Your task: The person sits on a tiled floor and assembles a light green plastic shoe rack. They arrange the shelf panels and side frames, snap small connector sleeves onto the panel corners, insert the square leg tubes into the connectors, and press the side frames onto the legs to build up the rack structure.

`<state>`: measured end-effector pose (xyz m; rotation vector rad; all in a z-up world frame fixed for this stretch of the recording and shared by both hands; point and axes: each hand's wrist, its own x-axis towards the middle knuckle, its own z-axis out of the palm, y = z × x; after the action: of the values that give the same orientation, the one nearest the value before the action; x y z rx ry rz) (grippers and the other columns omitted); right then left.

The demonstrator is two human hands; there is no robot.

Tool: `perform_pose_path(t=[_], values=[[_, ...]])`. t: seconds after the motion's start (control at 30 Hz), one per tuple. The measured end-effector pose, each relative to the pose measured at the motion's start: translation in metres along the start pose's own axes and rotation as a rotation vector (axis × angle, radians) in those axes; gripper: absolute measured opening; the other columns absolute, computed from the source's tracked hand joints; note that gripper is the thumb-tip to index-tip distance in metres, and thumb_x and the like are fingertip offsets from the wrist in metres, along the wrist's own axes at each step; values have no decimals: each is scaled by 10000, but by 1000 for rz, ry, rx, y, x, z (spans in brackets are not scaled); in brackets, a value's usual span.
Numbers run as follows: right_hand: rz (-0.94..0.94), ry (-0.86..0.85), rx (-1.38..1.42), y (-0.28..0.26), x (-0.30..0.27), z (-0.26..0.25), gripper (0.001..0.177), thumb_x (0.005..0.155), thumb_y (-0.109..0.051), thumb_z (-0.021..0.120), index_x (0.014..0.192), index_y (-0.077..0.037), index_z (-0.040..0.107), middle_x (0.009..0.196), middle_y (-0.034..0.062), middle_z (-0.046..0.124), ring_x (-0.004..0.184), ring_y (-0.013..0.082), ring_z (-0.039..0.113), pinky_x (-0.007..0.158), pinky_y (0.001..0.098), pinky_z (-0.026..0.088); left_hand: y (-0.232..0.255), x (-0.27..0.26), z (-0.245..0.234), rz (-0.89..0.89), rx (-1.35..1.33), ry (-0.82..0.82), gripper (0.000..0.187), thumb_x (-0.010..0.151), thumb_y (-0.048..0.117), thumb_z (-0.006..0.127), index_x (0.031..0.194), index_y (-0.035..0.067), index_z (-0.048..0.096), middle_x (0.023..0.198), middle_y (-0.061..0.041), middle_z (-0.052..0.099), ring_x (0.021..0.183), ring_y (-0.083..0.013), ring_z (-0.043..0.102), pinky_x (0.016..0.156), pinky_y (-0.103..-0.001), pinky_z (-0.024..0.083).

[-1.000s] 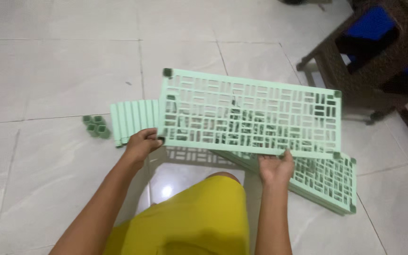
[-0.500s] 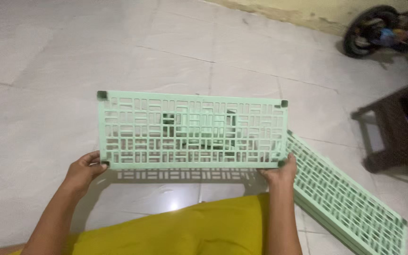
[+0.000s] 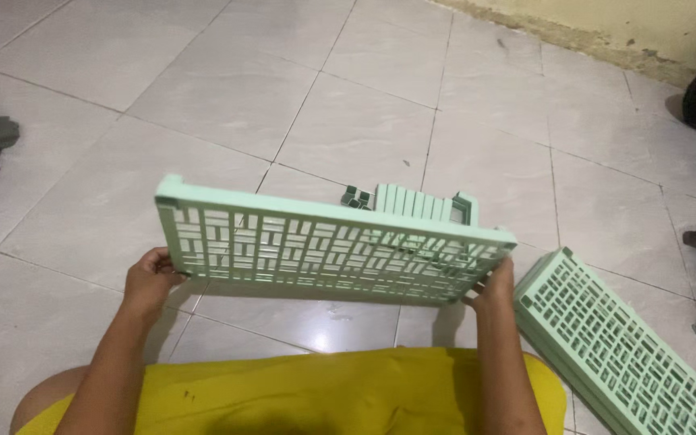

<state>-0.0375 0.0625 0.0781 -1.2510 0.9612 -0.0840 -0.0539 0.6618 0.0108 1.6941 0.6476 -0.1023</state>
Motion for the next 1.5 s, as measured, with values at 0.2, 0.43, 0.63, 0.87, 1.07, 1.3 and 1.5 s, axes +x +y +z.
perform_pose_path(t=[0.2, 0.43, 0.63, 0.87, 1.07, 1.3, 1.5], values=[[-38, -38, 86, -6, -25, 9, 839, 944, -657, 255, 1545, -82, 358, 1469, 275, 448, 1372, 452, 489, 1117, 702, 371, 19, -13, -3, 17, -400, -73, 527, 855, -117, 420, 1354, -31, 562, 1324, -161, 631, 1229, -244, 610, 1120, -378, 474], [-127, -160, 361, 9, -27, 5, 703, 944, -576, 412, 1483, -129, 349, 1453, 190, 460, 1374, 380, 458, 1162, 629, 338, 62, -45, -1, -107, -419, -51, 675, 1077, 433, 229, 1566, -31, 200, 1579, -280, 298, 1468, -352, 342, 1215, -434, 288], [-111, -382, 553, 43, 9, -19, 365, 1103, -367, 469, 1159, -7, 495, 1342, 234, 490, 1277, 393, 500, 1154, 549, 423, 79, -60, -10, -239, -605, -42, 733, 1052, 509, 204, 1549, -28, 252, 1549, -293, 379, 1412, -366, 433, 1181, -395, 396], [-32, -392, 342, 66, 18, -40, 552, 976, -187, 447, 1438, 116, 438, 1360, 267, 565, 1210, 351, 591, 1060, 449, 498, 59, -37, -47, -293, -294, -130, 511, 1033, 261, 497, 1454, -23, 556, 1390, -257, 611, 1280, -291, 568, 1090, -370, 465], [111, -467, 57, 72, 10, -38, 568, 961, -89, 440, 1493, 102, 385, 1339, 303, 562, 1125, 307, 632, 986, 380, 533, 49, -6, -69, -365, 151, -225, 566, 989, 118, 526, 1549, 87, 459, 1445, -240, 614, 1269, -301, 635, 1072, -418, 515], [145, -380, -254, 95, 8, -17, 522, 969, -86, 420, 1450, 107, 482, 1192, 303, 674, 939, 313, 711, 823, 420, 607, 24, 29, -78, -335, 312, -312, 753, 879, -40, 611, 1571, 203, 441, 1452, -204, 647, 1177, -321, 695, 1007, -419, 562], [11, -316, -387, 116, 18, -11, 495, 884, 32, 501, 1365, 51, 618, 1098, 227, 725, 845, 270, 710, 739, 386, 587, -9, 56, -60, -8, 691, -62, 752, 800, -94, 656, 1478, 225, 593, 1279, -155, 747, 1040, -316, 744, 923, -407, 577]])
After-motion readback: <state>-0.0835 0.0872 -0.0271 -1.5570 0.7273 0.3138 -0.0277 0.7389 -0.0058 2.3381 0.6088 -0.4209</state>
